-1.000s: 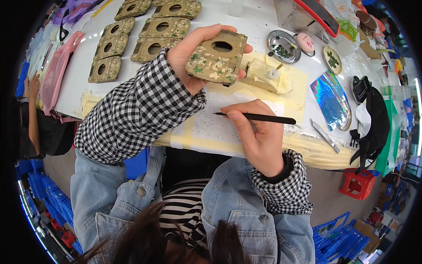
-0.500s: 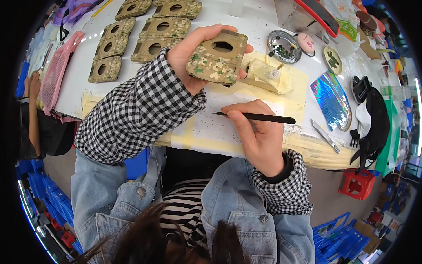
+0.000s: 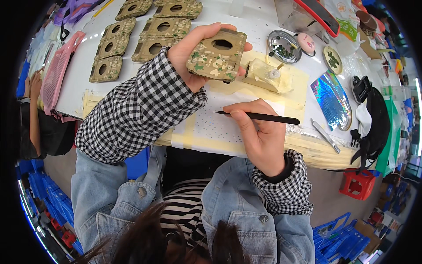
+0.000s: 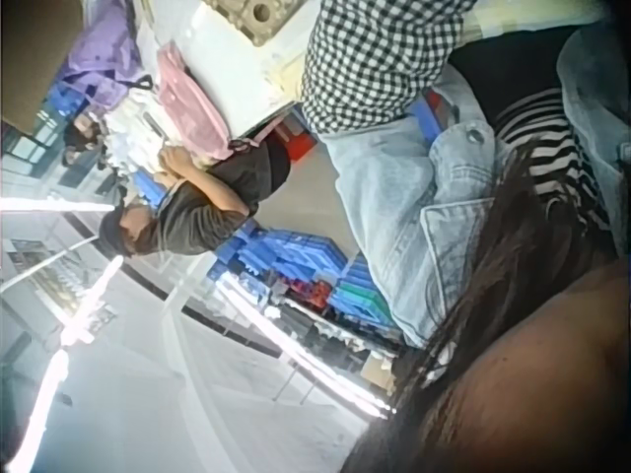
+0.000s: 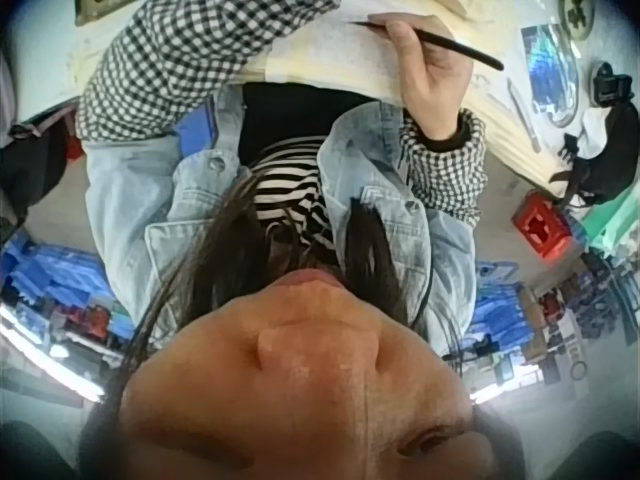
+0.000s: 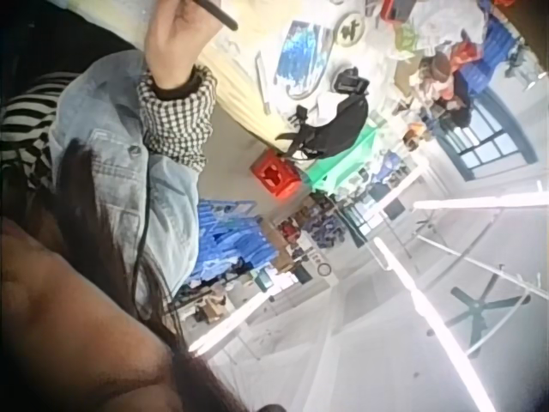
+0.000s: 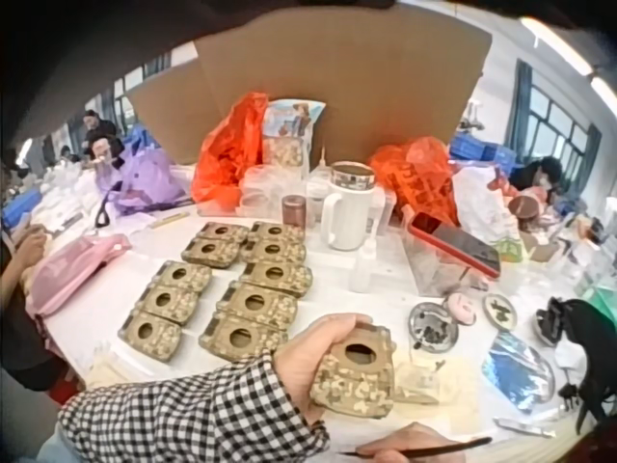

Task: Detailing and painting small camouflage-patterned toy tank hulls at a factory workbench.

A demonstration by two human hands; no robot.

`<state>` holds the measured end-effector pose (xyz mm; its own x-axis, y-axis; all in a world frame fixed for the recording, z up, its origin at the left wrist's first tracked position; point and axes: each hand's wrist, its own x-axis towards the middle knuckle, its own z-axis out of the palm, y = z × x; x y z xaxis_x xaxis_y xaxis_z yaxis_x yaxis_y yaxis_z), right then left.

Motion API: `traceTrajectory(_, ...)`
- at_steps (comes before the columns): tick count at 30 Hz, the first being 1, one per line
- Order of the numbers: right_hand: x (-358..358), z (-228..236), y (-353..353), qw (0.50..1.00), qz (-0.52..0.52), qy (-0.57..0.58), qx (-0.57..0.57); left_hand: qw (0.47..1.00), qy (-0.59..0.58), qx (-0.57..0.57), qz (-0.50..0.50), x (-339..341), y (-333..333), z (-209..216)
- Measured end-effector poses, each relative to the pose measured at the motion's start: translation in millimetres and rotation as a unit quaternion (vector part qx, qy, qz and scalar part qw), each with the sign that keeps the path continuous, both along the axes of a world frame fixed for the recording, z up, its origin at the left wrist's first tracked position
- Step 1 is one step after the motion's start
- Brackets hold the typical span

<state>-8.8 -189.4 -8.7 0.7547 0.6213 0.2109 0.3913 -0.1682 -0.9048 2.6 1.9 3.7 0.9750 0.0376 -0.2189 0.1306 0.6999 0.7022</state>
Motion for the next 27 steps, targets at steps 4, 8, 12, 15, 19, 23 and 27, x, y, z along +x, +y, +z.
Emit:
traceTrajectory(4,2.0,-2.7,0.0,1.000,0.001,-0.013,0.004,1.000,0.000,0.008,0.008,-0.2,0.3,-1.7)
traceTrajectory(8,0.6,0.2,0.3,1.000,-0.009,0.008,0.007,1.000,0.001,0.003,0.009,-1.1,-0.3,-0.1)
traceTrajectory(12,3.2,9.9,-7.7,0.999,-0.026,0.013,0.040,1.000,0.003,-0.017,0.003,-0.7,-1.0,2.7)
traceTrajectory(15,8.1,31.5,-17.3,0.995,-0.020,-0.009,0.097,0.998,0.004,-0.037,-0.053,-1.4,7.4,4.9)
traceTrajectory(19,23.3,55.4,-22.6,0.981,0.004,-0.107,0.161,0.992,0.026,-0.076,-0.101,-2.9,2.5,13.5)
traceTrajectory(23,29.6,74.8,-10.2,0.977,0.063,-0.108,0.174,0.974,-0.013,-0.084,-0.209,-1.6,11.8,1.5)
traceTrajectory(27,32.7,81.7,0.6,0.975,0.115,-0.069,0.175,0.975,0.016,-0.040,-0.217,-6.3,9.4,8.1)
